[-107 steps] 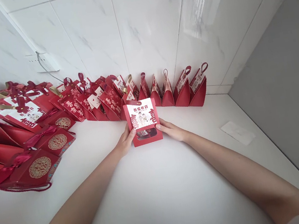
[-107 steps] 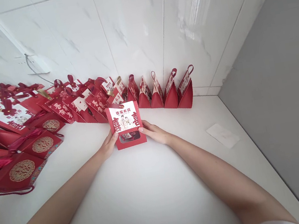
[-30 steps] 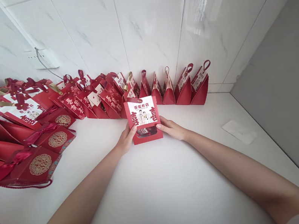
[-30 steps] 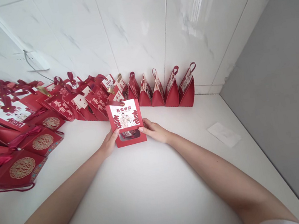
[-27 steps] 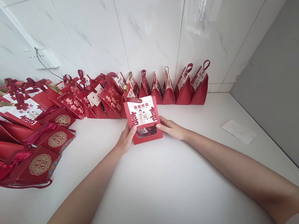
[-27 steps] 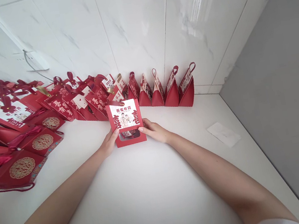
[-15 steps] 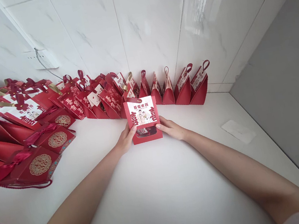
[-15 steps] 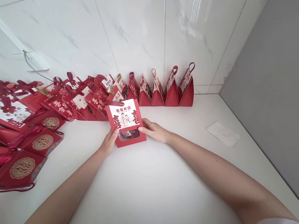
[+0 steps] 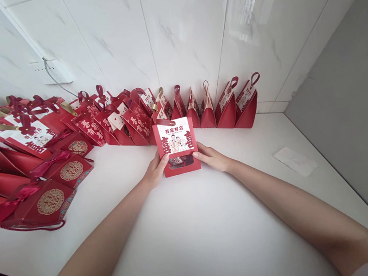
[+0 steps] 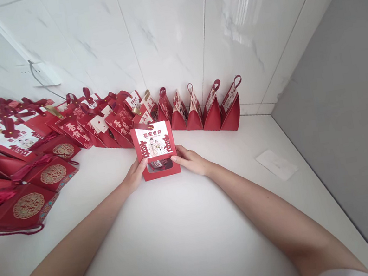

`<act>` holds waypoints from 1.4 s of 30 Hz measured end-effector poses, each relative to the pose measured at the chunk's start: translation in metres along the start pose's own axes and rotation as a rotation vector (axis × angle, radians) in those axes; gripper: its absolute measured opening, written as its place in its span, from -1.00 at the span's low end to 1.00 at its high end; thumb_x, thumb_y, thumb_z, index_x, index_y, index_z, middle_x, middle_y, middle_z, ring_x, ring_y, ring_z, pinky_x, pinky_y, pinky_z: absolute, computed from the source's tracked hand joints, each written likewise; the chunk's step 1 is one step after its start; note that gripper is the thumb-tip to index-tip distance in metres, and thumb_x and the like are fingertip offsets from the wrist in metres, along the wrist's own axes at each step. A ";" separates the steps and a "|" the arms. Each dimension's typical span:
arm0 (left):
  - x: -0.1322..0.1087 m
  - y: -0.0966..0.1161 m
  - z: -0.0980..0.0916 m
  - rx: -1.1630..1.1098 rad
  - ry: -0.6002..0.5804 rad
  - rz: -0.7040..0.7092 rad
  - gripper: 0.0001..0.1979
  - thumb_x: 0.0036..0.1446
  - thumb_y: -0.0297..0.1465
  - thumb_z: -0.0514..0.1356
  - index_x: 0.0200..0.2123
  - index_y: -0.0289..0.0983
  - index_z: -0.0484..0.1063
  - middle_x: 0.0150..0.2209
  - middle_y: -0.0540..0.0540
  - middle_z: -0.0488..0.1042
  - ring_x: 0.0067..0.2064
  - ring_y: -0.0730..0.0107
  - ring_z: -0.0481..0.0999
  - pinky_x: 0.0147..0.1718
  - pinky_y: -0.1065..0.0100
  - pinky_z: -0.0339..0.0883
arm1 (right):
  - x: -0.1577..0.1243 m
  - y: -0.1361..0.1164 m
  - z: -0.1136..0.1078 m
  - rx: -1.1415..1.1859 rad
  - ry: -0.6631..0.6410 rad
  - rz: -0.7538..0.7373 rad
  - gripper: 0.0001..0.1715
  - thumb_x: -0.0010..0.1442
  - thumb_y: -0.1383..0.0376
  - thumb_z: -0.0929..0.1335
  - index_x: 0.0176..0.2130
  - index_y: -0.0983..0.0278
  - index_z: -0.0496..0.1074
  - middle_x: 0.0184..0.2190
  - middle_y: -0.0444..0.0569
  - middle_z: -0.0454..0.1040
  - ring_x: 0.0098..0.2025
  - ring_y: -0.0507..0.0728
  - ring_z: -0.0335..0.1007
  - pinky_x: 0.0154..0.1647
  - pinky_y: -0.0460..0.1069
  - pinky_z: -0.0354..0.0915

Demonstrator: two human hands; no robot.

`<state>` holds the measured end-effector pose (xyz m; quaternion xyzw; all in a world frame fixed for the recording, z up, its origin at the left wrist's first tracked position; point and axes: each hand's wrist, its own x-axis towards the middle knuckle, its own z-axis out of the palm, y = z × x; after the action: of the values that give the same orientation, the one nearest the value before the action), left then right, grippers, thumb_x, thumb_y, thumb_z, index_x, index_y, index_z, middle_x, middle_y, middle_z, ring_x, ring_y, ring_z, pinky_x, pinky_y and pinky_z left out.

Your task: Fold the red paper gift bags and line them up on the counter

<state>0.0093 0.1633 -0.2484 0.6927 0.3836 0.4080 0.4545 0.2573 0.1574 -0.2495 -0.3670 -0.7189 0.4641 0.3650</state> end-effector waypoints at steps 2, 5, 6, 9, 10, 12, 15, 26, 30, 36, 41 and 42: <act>0.000 0.000 0.000 -0.004 0.000 -0.006 -0.34 0.27 -0.05 0.01 0.33 -0.20 0.01 0.27 -0.16 0.22 0.26 0.04 0.24 0.24 0.06 0.13 | 0.000 0.001 0.000 -0.002 0.004 0.004 -0.30 0.27 -0.09 0.25 0.27 0.15 0.12 0.21 -0.05 0.33 0.23 0.22 0.26 0.28 0.17 0.15; 0.000 0.001 0.000 -0.014 -0.005 -0.018 -0.32 0.26 -0.04 0.01 0.34 -0.20 -0.03 0.27 -0.17 0.23 0.26 0.04 0.24 0.23 0.07 0.15 | 0.000 0.002 -0.001 -0.005 0.009 0.010 -0.30 0.26 -0.10 0.25 0.26 0.14 0.13 0.17 -0.05 0.38 0.22 0.23 0.27 0.27 0.18 0.16; 0.000 0.002 0.001 -0.016 -0.006 -0.021 -0.31 0.26 -0.04 0.01 0.34 -0.21 -0.04 0.27 -0.18 0.23 0.26 0.04 0.25 0.23 0.07 0.15 | 0.000 0.002 -0.001 -0.006 0.009 0.010 -0.30 0.26 -0.10 0.24 0.26 0.13 0.13 0.16 -0.05 0.39 0.21 0.23 0.28 0.27 0.19 0.16; 0.000 0.002 0.001 -0.018 -0.002 -0.015 -0.30 0.25 -0.03 0.02 0.34 -0.21 -0.03 0.26 -0.18 0.23 0.26 0.04 0.24 0.23 0.07 0.15 | 0.000 0.002 0.000 -0.008 0.011 0.010 -0.30 0.26 -0.10 0.25 0.26 0.13 0.14 0.16 -0.05 0.39 0.21 0.24 0.28 0.27 0.20 0.16; 0.000 0.002 0.001 -0.022 -0.005 -0.012 -0.30 0.26 -0.03 0.02 0.34 -0.22 -0.04 0.26 -0.18 0.23 0.26 0.04 0.24 0.23 0.07 0.15 | 0.000 0.002 0.000 -0.005 0.010 0.008 -0.30 0.26 -0.10 0.25 0.26 0.13 0.14 0.17 -0.05 0.38 0.22 0.24 0.27 0.27 0.19 0.16; 0.000 0.002 0.001 -0.024 -0.011 -0.003 -0.32 0.26 -0.04 0.01 0.34 -0.22 -0.03 0.26 -0.18 0.23 0.26 0.05 0.24 0.23 0.08 0.15 | 0.001 0.003 0.000 0.002 0.006 0.000 -0.31 0.26 -0.10 0.25 0.25 0.14 0.14 0.19 -0.04 0.36 0.23 0.24 0.25 0.28 0.19 0.14; 0.000 0.002 0.002 0.002 -0.011 0.012 -0.36 0.27 -0.05 0.01 0.30 -0.23 0.04 0.26 -0.18 0.23 0.27 0.07 0.22 0.23 0.10 0.13 | 0.001 0.003 -0.001 0.005 -0.001 -0.008 -0.31 0.26 -0.10 0.24 0.24 0.16 0.15 0.23 -0.04 0.31 0.24 0.24 0.23 0.28 0.18 0.13; 0.003 0.004 0.000 -0.021 0.248 -0.023 -0.53 0.26 -0.05 0.03 0.09 -0.22 0.18 0.06 -0.17 0.40 0.06 0.20 0.42 0.07 0.16 0.29 | -0.008 -0.016 0.026 -0.066 -0.019 -0.322 -0.07 0.26 -0.09 0.24 0.38 0.15 -0.24 0.39 0.02 -0.06 0.38 0.25 -0.07 0.37 0.15 -0.03; 0.003 0.004 0.003 -0.069 0.153 -0.025 -0.36 0.21 0.05 0.02 0.21 -0.20 0.14 0.10 -0.21 0.37 0.06 0.10 0.42 -0.01 0.11 0.35 | -0.008 -0.013 0.027 -0.269 -0.059 -0.358 0.23 0.07 -0.10 0.41 0.39 0.10 -0.35 0.43 -0.01 -0.30 0.41 0.33 -0.22 0.37 0.22 -0.05; -0.004 0.008 0.006 -0.100 -0.281 0.201 -0.09 0.04 0.11 0.17 0.35 -0.13 -0.05 0.36 -0.22 -0.02 0.33 -0.10 0.05 0.21 -0.01 0.10 | -0.008 -0.008 0.020 -0.340 0.001 -0.312 0.34 0.02 -0.10 0.44 0.39 0.06 -0.45 0.43 -0.06 -0.46 0.42 0.35 -0.29 0.34 0.24 0.03; -0.006 0.015 0.013 -0.115 -0.244 0.131 -0.11 0.08 0.02 0.19 0.36 -0.14 -0.10 0.36 -0.22 -0.01 0.30 -0.10 0.12 0.21 -0.03 0.11 | -0.007 -0.009 0.014 -0.170 -0.124 -0.355 0.23 0.10 -0.22 0.32 0.39 0.13 -0.42 0.43 -0.02 -0.32 0.43 0.29 -0.35 0.40 0.20 -0.15; -0.006 0.016 0.014 -0.144 -0.237 0.125 -0.14 0.10 0.03 0.16 0.36 -0.15 -0.06 0.34 -0.22 0.04 0.30 -0.09 0.13 0.21 -0.02 0.12 | -0.007 -0.010 0.013 -0.128 -0.139 -0.339 0.16 0.14 -0.24 0.26 0.40 0.13 -0.40 0.43 -0.04 -0.30 0.43 0.28 -0.36 0.40 0.20 -0.17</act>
<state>0.0225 0.1489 -0.2384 0.7242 0.2532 0.3771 0.5188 0.2474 0.1431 -0.2457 -0.2300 -0.8219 0.3737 0.3632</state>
